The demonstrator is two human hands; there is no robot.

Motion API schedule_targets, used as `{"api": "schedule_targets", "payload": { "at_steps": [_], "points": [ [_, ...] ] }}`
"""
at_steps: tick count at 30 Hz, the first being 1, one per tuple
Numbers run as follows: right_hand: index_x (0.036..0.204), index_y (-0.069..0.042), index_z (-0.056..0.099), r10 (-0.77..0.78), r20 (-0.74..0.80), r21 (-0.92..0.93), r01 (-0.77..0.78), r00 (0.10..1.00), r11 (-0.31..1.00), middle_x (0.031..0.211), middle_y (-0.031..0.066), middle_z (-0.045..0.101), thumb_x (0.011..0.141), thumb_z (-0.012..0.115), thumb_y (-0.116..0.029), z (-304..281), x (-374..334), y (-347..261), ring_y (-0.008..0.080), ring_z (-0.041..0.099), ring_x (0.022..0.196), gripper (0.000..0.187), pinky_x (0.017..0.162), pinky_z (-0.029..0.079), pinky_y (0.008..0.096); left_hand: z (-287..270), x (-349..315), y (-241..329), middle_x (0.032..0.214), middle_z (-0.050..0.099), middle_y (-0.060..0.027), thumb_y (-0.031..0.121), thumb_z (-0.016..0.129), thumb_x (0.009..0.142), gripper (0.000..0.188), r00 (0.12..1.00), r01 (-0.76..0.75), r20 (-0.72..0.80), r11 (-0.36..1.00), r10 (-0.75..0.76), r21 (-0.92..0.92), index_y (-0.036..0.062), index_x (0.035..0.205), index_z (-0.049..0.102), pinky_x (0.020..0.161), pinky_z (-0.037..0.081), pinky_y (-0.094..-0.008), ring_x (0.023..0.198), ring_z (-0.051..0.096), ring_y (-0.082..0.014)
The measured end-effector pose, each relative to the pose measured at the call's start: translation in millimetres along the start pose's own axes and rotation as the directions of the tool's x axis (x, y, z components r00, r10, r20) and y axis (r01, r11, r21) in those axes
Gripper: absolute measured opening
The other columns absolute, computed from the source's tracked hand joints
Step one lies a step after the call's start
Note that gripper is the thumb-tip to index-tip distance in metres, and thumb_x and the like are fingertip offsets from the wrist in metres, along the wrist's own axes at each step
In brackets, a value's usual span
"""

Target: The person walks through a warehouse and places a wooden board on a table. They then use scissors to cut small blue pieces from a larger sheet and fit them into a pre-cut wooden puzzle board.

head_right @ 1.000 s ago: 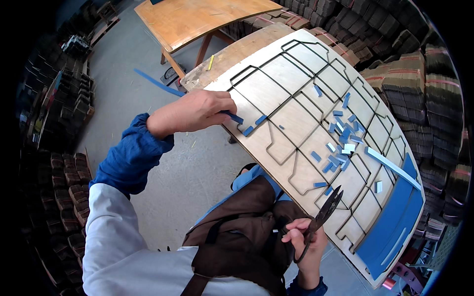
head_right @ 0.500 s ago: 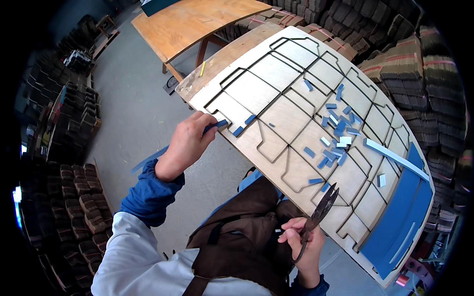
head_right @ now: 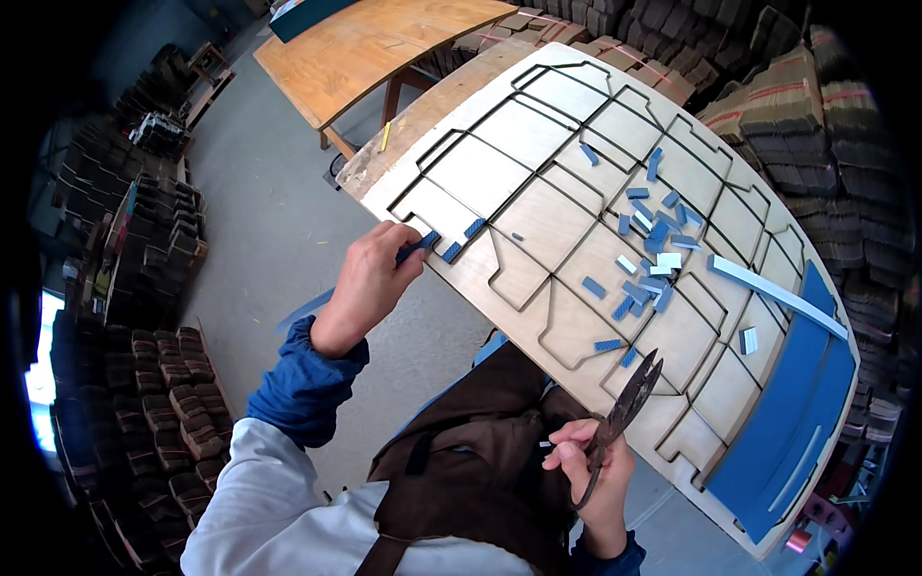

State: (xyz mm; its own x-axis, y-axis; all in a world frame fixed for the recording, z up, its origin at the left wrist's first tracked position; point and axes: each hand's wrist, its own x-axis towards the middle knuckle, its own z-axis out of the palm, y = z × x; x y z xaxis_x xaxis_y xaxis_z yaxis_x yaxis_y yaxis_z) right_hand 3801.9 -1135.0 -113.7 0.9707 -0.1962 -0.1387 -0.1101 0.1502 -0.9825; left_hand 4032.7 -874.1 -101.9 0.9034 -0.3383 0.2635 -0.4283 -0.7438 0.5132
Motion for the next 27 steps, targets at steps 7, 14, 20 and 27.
{"api": "schedule_targets", "payload": {
  "at_steps": [7, 14, 20, 27],
  "points": [
    [0.102, 0.002, 0.051, 0.008, 0.005, 0.037, -0.008, 1.0, 0.999, 0.093, 0.0175, 0.065, 0.092, 0.063, -0.003, -3.1, 1.0, 1.1, 0.0159, 0.066, 0.067, 0.016, 0.064, 0.055, 0.0269, 7.4, 1.7, 3.1, 0.089, 0.065, -0.0168, 0.012, 0.068, 0.082, 0.015, 0.998, 0.057, -0.041, 0.998, -0.056, 0.017, 0.0006, 0.09, 0.064, 0.071, 0.052, -0.0427, 0.079, 0.065, -0.037],
    [0.102, 0.002, 0.052, 0.023, -0.002, 0.088, -0.023, 1.0, 0.996, 0.093, 0.0175, 0.065, 0.092, 0.064, -0.003, -6.8, 0.4, 2.2, 0.0156, 0.066, 0.067, 0.016, 0.064, 0.055, 0.0269, 16.4, -1.8, 5.9, 0.087, 0.064, -0.0151, 0.013, 0.07, 0.082, 0.015, 0.99, 0.069, -0.125, 0.996, -0.062, 0.057, 0.0019, 0.089, 0.064, 0.068, 0.052, -0.0422, 0.075, 0.065, -0.0363],
    [0.102, 0.001, 0.052, 0.021, 0.014, 0.083, -0.022, 1.0, 0.996, 0.093, 0.017, 0.065, 0.091, 0.063, -0.001, -9.1, 0.7, 3.3, 0.0154, 0.066, 0.067, 0.016, 0.064, 0.055, 0.0269, 22.3, -4.4, 6.5, 0.086, 0.063, -0.0142, 0.014, 0.07, 0.081, 0.014, 0.983, 0.081, -0.169, 0.994, -0.068, 0.072, 0.0032, 0.088, 0.063, 0.066, 0.052, -0.042, 0.074, 0.065, -0.0355],
    [0.102, 0.001, 0.052, 0.007, 0.026, 0.051, -0.009, 1.0, 0.999, 0.093, 0.0168, 0.065, 0.091, 0.062, 0.0, -10.3, -1.7, 6.5, 0.0155, 0.066, 0.067, 0.015, 0.063, 0.055, 0.027, 24.0, -5.9, 10.3, 0.082, 0.063, -0.0141, 0.011, 0.072, 0.081, 0.015, 0.974, 0.109, -0.208, 0.992, -0.092, 0.071, 0.0004, 0.089, 0.065, 0.065, 0.051, -0.0365, 0.072, 0.065, -0.0302]
  ]
}}
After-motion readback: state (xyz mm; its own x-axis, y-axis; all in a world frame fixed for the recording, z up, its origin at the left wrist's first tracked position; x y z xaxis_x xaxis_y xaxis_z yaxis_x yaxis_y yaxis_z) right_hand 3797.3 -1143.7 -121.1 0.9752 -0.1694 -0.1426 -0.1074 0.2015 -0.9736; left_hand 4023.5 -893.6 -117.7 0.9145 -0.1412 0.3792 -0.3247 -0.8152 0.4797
